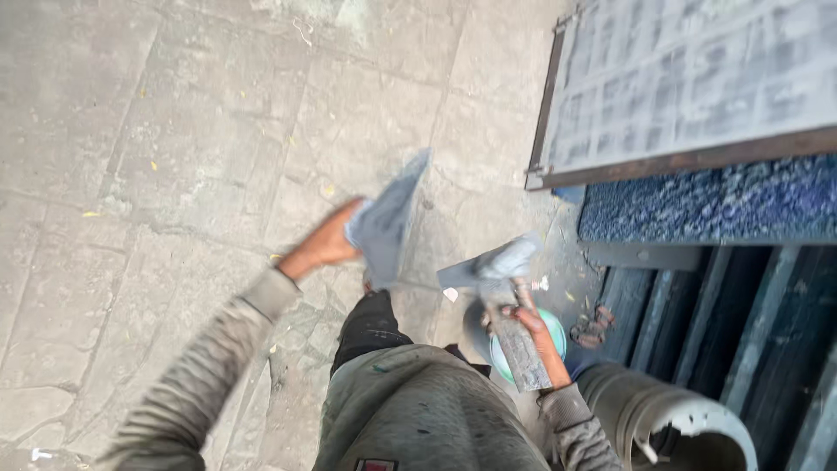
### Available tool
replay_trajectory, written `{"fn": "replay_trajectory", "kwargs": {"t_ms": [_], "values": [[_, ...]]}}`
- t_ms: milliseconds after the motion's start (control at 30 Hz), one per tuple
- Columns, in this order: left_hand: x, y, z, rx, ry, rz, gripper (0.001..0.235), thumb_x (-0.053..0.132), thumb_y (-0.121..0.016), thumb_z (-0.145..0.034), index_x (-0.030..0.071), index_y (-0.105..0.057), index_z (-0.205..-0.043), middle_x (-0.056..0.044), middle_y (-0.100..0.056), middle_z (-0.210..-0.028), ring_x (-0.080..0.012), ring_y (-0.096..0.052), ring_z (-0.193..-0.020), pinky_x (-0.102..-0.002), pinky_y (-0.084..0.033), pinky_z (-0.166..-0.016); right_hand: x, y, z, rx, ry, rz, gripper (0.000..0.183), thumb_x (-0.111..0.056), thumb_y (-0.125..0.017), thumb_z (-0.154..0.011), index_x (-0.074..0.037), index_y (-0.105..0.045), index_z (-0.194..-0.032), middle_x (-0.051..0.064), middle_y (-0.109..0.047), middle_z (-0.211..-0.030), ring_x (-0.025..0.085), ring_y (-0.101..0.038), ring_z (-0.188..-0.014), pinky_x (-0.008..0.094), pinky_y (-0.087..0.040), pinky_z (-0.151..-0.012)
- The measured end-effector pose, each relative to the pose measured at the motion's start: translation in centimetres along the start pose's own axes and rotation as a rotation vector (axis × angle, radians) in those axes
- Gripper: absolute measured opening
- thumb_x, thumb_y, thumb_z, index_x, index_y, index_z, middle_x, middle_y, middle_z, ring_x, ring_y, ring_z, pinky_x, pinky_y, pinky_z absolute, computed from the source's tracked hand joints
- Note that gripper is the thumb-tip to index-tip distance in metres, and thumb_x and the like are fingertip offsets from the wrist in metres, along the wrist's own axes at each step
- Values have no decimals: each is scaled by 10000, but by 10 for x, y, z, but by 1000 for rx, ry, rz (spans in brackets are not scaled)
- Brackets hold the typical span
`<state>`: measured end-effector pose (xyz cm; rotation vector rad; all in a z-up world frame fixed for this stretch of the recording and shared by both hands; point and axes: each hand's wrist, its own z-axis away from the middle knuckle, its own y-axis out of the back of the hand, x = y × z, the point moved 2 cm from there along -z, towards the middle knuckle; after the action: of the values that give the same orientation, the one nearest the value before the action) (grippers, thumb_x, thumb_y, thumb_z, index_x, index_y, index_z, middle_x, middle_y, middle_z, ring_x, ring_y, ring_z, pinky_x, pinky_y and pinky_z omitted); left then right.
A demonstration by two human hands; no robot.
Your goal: The person applies a gray putty-like substance from a plastic bag onto a large metal panel using a trowel. They spread and smooth the material across the surface, occasionally dipping the trowel into a bucket of liquid to adjust consistency.
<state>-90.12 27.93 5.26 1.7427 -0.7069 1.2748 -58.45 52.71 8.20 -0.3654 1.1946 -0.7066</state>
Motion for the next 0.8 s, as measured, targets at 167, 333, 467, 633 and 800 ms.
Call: {"fn": "replay_trajectory", "kwargs": {"t_ms": [167, 333, 467, 633, 800], "values": [[-3, -88, -114, 192, 319, 29, 619, 266, -917, -726, 35, -617, -1214, -162, -707, -1163, -304, -700, -1110, -401, -551, -945, -109, 13, -96, 312, 464, 254, 794, -30, -631, -896, -76, -261, -1596, 216, -571, -1212, 299, -629, -1014, 373, -563, -847], [17, -42, -289, 96, 271, -4, 732, 264, -928, -620, 38, -603, -1236, -180, -702, -1195, -336, -696, -1116, -395, -548, -933, -205, 29, -206, 155, 818, 1014, 654, -44, -693, -909, -120, -464, -1517, 178, -429, -1544, 359, -470, -1362, 437, -442, -1187], [-32, -14, -421, 28, 237, 66, 709, 232, -896, -678, 47, -606, -1298, -162, -735, -1233, -273, -730, -1164, -355, -570, -989, -321, 91, -306, 109, 461, 1226, 655, -79, -612, -738, -129, -584, -1391, 103, -457, -1543, 310, -526, -1342, 450, -537, -1065], [-57, 29, -571, 7, 67, 234, 867, 46, -863, -629, -36, -501, -1412, -167, -636, -1322, -267, -606, -1237, -387, -486, -1051, -495, 156, -414, 486, -30, 1408, 708, -57, -666, -740, -177, -583, -1433, 50, -457, -1597, 340, -645, -1086, 490, -541, -952], [-73, 38, -692, -188, 445, 895, 609, 116, -748, -877, -59, -539, -1421, -156, -651, -1228, -228, -586, -1062, -370, -481, -914, -576, 145, -534, 71, 686, 1394, 665, 3, -662, -735, -85, -592, -1390, 160, -460, -1521, 373, -440, -1435, 510, -368, -1188]]}}
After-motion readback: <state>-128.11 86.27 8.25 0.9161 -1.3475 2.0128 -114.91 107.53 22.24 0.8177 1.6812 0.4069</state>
